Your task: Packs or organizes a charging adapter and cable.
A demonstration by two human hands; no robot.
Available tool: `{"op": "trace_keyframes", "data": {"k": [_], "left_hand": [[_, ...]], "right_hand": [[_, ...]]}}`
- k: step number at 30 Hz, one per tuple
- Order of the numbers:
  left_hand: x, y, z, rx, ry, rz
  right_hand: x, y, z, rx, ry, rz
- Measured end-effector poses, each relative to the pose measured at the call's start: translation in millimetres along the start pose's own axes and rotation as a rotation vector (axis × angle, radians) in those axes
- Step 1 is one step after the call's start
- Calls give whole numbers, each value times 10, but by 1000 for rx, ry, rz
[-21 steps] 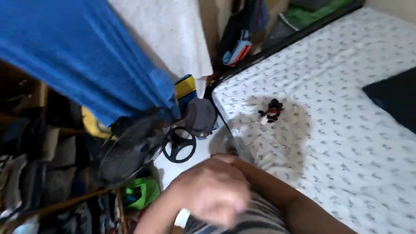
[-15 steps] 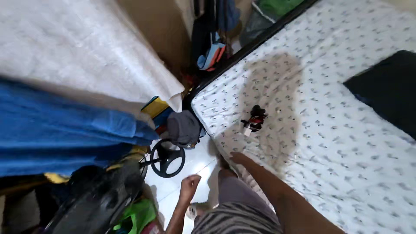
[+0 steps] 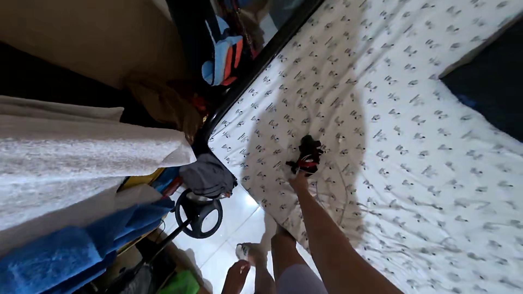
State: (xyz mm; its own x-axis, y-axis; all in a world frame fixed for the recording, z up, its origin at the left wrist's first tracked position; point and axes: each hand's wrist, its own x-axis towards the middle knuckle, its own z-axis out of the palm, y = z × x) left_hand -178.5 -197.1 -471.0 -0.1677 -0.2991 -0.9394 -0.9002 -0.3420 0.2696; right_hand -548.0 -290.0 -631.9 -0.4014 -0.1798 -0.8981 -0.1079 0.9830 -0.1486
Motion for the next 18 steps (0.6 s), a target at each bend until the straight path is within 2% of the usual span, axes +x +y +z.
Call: {"op": "trace_keyframes", "data": {"k": [2, 3, 5, 7, 11, 13, 16, 18], "left_hand": [[66, 146, -86, 11, 19, 20], [71, 235, -138, 3, 25, 33], [52, 406, -244, -36, 51, 75], [43, 534, -327, -84, 98, 131], [-121, 887, -406, -438, 266, 227], [-267, 1184, -530, -562, 216, 204], [-422, 1384, -662, -392, 83, 166], [-518, 1490, -709, -262, 103, 117]], "right_hand": [[-82, 8, 31, 72, -55, -27], [-159, 18, 73, 196, -104, -41], [-460, 25, 162, 502, -277, -67], [-927, -10, 191, 580, -464, -156], [-1949, 71, 229, 330, -765, -553], [-2371, 84, 279, 172, -790, -720], [-2806, 138, 341, -52, -702, -962], [-2873, 197, 394, -25, -683, -1027]]}}
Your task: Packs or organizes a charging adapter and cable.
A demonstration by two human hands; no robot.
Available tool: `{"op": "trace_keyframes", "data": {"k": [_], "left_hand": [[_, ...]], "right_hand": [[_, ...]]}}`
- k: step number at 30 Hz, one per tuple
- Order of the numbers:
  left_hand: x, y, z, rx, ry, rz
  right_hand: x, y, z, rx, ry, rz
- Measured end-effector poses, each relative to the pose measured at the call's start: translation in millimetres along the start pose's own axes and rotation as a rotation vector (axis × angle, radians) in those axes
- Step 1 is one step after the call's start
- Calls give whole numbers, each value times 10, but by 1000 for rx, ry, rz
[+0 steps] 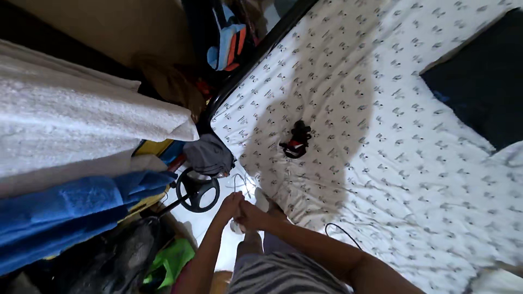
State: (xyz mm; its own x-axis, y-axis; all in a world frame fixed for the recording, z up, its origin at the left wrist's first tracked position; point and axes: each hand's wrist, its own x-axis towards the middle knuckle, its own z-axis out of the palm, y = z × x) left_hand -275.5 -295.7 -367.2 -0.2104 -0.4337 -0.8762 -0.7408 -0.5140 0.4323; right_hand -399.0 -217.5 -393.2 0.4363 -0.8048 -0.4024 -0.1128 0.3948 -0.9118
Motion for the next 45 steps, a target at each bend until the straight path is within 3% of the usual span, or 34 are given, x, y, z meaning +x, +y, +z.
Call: {"op": "trace_keyframes", "data": {"k": [3, 6, 10, 13, 17, 20, 22, 27, 29, 34, 36, 41, 45], "left_hand": [[-65, 78, -26, -16, 86, 91], [-69, 227, -71, 13, 81, 244], [-261, 600, -197, 242, -70, 352], [-520, 934, -308, 341, -178, 433], [-891, 1332, -563, 390, -167, 522], [-1136, 1486, -872, 341, -110, 560], [-1354, 1527, -1136, 331, -106, 525], [-1855, 1404, -1805, 315, -4, 454], [-2037, 1325, -2005, 285, 69, 405], [-2364, 1009, -2182, 47, 138, 407], [-2452, 881, -2201, -52, 97, 432], [-2640, 492, -2197, -252, -7, 525], [-2806, 153, -2083, -401, -20, 576]], "right_hand": [[-67, 1, -112, 162, 44, -10], [-120, 91, -271, 261, 261, -12], [25, 360, -662, -5, 495, 224], [239, 493, -941, -234, 539, 121], [433, 147, -1335, -441, 530, -138], [316, -321, -1785, -428, 492, -6], [275, -334, -2127, -452, 529, -27], [-98, -371, -2746, -343, 293, -131], [-363, -664, -2803, -303, 185, -28], [-661, -962, -3056, -437, 269, -2], [-640, -1044, -3152, -501, 257, 94], [-338, -657, -3565, -748, 206, 296], [-364, -272, -3672, -828, 379, 433]]}}
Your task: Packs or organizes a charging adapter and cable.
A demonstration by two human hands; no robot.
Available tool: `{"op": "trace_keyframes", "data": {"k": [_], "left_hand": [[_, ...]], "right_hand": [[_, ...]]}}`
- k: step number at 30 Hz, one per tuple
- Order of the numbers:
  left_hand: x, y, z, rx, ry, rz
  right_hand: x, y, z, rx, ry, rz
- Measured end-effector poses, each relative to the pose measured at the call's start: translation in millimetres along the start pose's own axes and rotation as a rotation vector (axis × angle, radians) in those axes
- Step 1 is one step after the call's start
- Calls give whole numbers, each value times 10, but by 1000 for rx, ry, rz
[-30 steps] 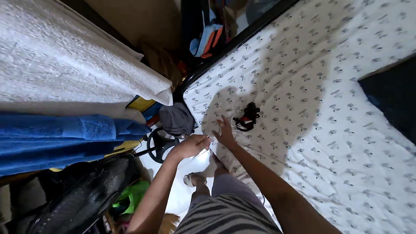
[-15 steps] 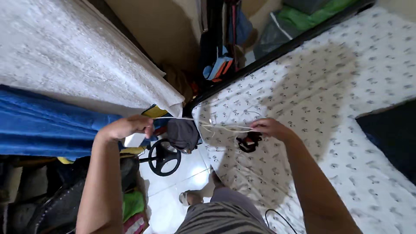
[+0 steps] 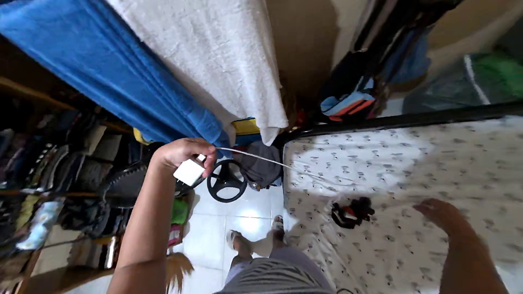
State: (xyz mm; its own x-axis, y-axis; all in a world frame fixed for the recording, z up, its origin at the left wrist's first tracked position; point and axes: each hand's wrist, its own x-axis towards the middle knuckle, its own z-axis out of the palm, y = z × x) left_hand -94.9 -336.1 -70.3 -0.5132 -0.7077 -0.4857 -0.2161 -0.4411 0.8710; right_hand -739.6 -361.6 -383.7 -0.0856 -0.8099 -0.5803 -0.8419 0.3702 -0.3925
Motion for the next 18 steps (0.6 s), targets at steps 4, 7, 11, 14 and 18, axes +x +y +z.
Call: {"op": "trace_keyframes", "data": {"k": [4, 7, 11, 14, 18], "left_hand": [[-464, -226, 79, -150, 68, 57], [-948, -326, 120, -162, 139, 180], [-1547, -458, 87, -69, 344, 250], [-1734, -750, 25, -80, 275, 244], [-1798, -1218, 183, -84, 220, 253]], "right_hand": [[-19, 449, 430, 44, 31, 211], [-221, 579, 663, 121, -15, 292], [-603, 541, 659, 102, 12, 332], [-949, 419, 456, 75, 119, 397], [-1311, 568, 260, 235, 347, 388]]}}
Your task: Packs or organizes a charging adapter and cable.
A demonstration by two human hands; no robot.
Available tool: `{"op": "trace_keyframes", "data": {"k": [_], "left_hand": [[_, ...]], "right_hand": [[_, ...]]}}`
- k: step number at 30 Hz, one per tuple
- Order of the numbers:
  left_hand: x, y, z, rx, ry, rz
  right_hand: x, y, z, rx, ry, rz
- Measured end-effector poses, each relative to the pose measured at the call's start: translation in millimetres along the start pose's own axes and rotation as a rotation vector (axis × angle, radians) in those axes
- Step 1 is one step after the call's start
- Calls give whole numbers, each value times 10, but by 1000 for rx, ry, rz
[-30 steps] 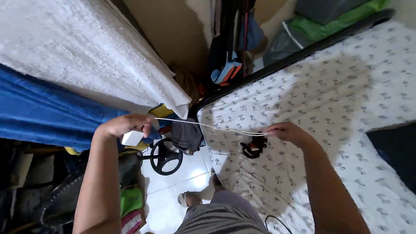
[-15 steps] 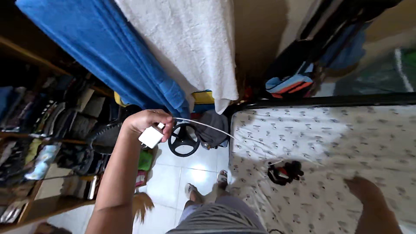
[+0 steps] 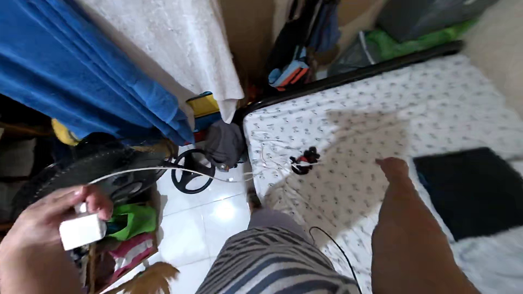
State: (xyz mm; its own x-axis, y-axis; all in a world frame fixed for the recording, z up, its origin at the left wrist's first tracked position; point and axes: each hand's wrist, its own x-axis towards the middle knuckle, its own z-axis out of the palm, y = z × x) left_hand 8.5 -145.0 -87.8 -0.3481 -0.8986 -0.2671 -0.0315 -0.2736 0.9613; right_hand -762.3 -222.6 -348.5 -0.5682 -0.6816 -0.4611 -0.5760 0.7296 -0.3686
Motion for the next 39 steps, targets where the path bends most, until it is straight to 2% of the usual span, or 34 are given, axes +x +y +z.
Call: {"op": "trace_keyframes", "data": {"k": [2, 5, 8, 12, 15, 19, 26, 30, 32, 33, 34, 36, 37, 39], "left_hand": [[-65, -188, 77, 87, 30, 19], [-131, -350, 215, 179, 130, 35], [-120, -300, 410, 201, 203, 75], [-26, -242, 455, 244, 183, 200], [107, -273, 296, 251, 74, 282], [229, -2, 852, 364, 20, 325], [332, 463, 1812, 383, -77, 383], [332, 621, 2128, 450, -125, 416], [354, 709, 2287, 520, -131, 457], [365, 772, 2369, 559, -133, 473], [382, 841, 2446, 596, -150, 492], [426, 992, 2634, 669, -186, 525], [449, 1067, 2749, 710, -204, 545], [481, 1216, 3012, 828, -256, 574]], "right_hand": [[-80, 101, -176, 108, 24, 6], [-203, 186, -441, 199, -121, 6], [-364, 297, -628, 409, -212, -2], [-711, 428, -745, 668, -238, -7], [-862, 539, -726, 937, -222, 52], [-1022, 716, -747, 1172, -173, 83], [-1176, 1155, -726, 1401, -282, -27], [-1359, 1134, -586, 1435, -165, 10], [-1406, 1144, -487, 1322, -88, 20], [-1413, 1149, -414, 1161, -10, 37], [-1432, 1161, -337, 911, 68, 38], [-1485, 1201, -169, 443, 88, -35], [-1499, 1190, -22, 337, 93, -99], [-1531, 967, 309, 293, 42, -219]]}}
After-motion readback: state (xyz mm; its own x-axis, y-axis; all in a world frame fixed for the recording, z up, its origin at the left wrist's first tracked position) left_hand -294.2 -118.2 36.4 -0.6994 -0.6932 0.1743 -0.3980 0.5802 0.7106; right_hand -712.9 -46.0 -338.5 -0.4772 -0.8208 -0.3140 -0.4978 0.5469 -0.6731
